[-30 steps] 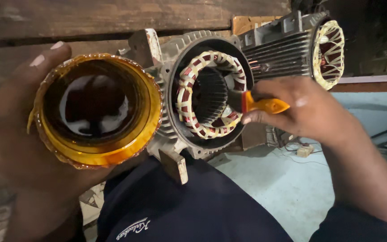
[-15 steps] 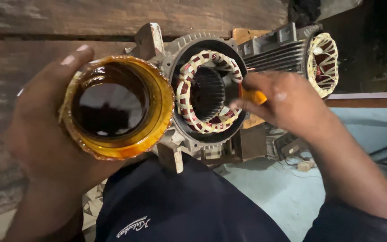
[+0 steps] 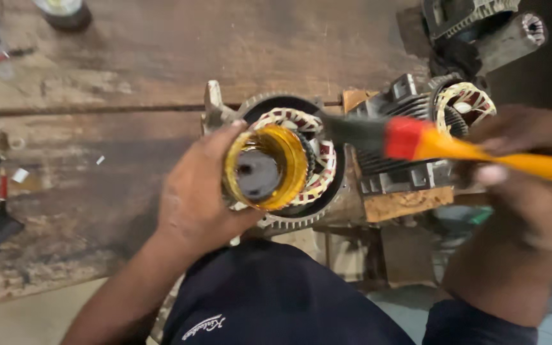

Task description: The person holds a can of dark varnish in one hand and uses a paint brush to coat the copper windings inside electric motor stator housings. They dip the brush into the can and brush the windings on one motor, then move to another motor housing and continue brushing its windings.

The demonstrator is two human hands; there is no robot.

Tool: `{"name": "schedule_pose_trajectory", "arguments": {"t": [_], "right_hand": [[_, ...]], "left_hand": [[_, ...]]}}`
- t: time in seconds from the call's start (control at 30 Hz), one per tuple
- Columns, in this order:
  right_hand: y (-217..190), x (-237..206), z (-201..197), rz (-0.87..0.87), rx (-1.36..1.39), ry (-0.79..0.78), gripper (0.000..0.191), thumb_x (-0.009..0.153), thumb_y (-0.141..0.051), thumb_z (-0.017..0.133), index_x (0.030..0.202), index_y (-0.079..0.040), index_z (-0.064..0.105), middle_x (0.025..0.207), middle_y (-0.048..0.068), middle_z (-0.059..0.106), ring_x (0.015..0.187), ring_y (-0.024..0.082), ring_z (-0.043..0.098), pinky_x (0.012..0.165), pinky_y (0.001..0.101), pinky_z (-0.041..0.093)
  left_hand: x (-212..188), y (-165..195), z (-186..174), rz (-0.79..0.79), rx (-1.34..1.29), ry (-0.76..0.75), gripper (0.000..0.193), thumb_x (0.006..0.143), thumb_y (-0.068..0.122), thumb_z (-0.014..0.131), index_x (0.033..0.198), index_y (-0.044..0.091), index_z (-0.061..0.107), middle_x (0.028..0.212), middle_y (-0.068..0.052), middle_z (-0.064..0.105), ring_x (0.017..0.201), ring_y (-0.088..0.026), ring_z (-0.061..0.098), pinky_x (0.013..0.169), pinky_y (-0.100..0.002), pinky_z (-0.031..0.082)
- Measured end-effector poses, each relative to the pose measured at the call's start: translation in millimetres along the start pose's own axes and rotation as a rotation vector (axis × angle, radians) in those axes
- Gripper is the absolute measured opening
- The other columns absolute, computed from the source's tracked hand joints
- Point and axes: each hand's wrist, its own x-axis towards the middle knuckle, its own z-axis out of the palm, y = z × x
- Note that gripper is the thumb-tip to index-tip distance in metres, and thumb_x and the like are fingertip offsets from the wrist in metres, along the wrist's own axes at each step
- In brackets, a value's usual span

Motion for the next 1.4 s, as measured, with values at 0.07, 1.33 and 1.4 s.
{"name": "schedule_pose_trajectory", "arguments": {"t": [0.07, 1.33, 1.4], "right_hand": [[5, -2, 5, -0.026, -0.049, -0.059, 0.018, 0.091, -0.013, 0.072, 0.100, -0.002, 0.061, 0.089, 0.012, 0.068, 0.077, 0.016, 0.072, 0.063, 0.0293, 0.061], [132, -55, -26, 0.280, 0.512, 0.187, 0.012, 0.099, -0.005, 0.066, 0.106, 0.003, 0.059, 0.082, 0.014, 0.070, 0.065, 0.018, 0.068, 0.059, 0.0283, 0.057], [139, -59, -28, 0.299, 0.546, 0.243, 0.013, 0.099, -0.004, 0.065, 0.107, 0.003, 0.059, 0.080, 0.015, 0.068, 0.063, 0.021, 0.067, 0.058, 0.0300, 0.056]], "left_hand": [[3, 16, 15, 0.008, -0.025, -0.034, 0.101, 0.059, 0.019, 0.094, 0.144, 0.001, 0.042, 0.139, -0.021, 0.059, 0.127, -0.040, 0.060, 0.106, -0.046, 0.050], [12, 67, 100, -0.113, 0.201, -0.128, 0.095, 0.060, 0.020, 0.093, 0.141, -0.001, 0.047, 0.136, -0.024, 0.060, 0.126, -0.042, 0.059, 0.107, -0.048, 0.048], [13, 64, 100, -0.100, 0.203, -0.132, 0.096, 0.059, 0.020, 0.093, 0.141, -0.001, 0.047, 0.136, -0.025, 0.060, 0.126, -0.043, 0.059, 0.107, -0.048, 0.048]]}}
